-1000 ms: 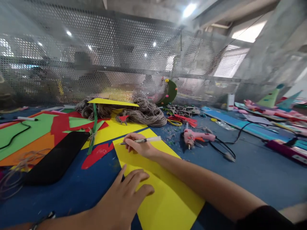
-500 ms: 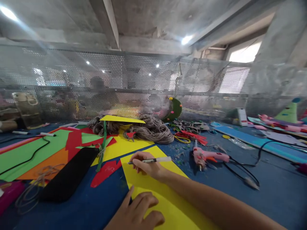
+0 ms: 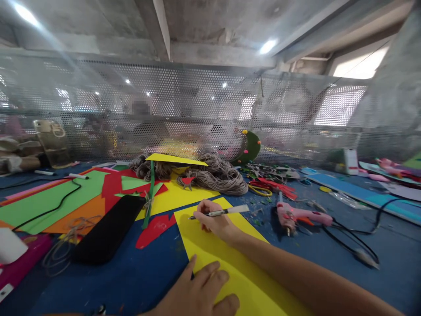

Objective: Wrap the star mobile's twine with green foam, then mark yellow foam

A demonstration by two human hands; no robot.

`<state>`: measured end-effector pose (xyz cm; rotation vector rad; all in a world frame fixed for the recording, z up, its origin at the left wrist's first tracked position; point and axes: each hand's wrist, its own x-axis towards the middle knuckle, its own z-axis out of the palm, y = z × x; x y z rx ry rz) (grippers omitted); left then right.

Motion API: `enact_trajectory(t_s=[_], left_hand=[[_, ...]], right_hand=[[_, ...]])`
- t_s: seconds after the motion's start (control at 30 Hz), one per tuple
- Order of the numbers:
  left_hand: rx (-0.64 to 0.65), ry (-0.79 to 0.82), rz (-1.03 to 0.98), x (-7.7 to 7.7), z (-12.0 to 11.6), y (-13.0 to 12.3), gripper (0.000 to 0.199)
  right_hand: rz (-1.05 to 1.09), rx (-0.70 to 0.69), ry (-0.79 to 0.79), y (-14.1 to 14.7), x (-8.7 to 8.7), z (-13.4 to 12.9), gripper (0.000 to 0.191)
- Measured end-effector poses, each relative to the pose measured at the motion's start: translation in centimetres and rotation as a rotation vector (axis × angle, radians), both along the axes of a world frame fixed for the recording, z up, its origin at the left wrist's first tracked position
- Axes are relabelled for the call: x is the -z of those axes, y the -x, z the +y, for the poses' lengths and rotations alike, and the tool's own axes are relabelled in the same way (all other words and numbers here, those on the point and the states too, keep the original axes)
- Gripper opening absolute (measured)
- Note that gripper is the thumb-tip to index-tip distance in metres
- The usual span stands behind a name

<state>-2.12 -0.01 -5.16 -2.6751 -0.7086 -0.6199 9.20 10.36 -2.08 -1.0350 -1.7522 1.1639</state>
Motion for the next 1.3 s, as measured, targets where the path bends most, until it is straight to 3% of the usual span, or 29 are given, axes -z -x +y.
enact_trajectory(t_s=[0.13, 0.43, 0.77, 0.97, 1.2, 1.3], left_hand=[[0.039, -0.014, -0.020, -0.2, -0.3, -0.3, 0.015], [0.158, 0.024, -0.036, -0.2, -1.7, -0.8, 0.005], [0.164, 0.002, -0.022, -1.1, -1.8, -0.6, 0.007], [0.167, -0.125, -0.090, -0.9, -1.6, -0.3, 0.006], [0.032, -0.169, -0.074, -0.7, -1.8, -0.3, 0.008], [0.032, -0.171, -0.010, -0.6, -1.9, -0.2, 0.009]], right_hand=[[0.017, -0.016, -0.027, 0.0, 0.0, 0.2, 0.013], [-0.010, -0.043, 0.071, 0.0, -0.1, 0.2, 0.017], [-0.047, -0.119, 0.031, 0.0, 0.8, 0.3, 0.017], [-0.104, -0.135, -0.027, 0.0, 0.6, 0.2, 0.016], [-0.136, -0.135, -0.072, 0.3, 0.6, 0.0, 0.015], [-0.137, -0.134, -0.082, 0.3, 0.7, -0.1, 0.014]])
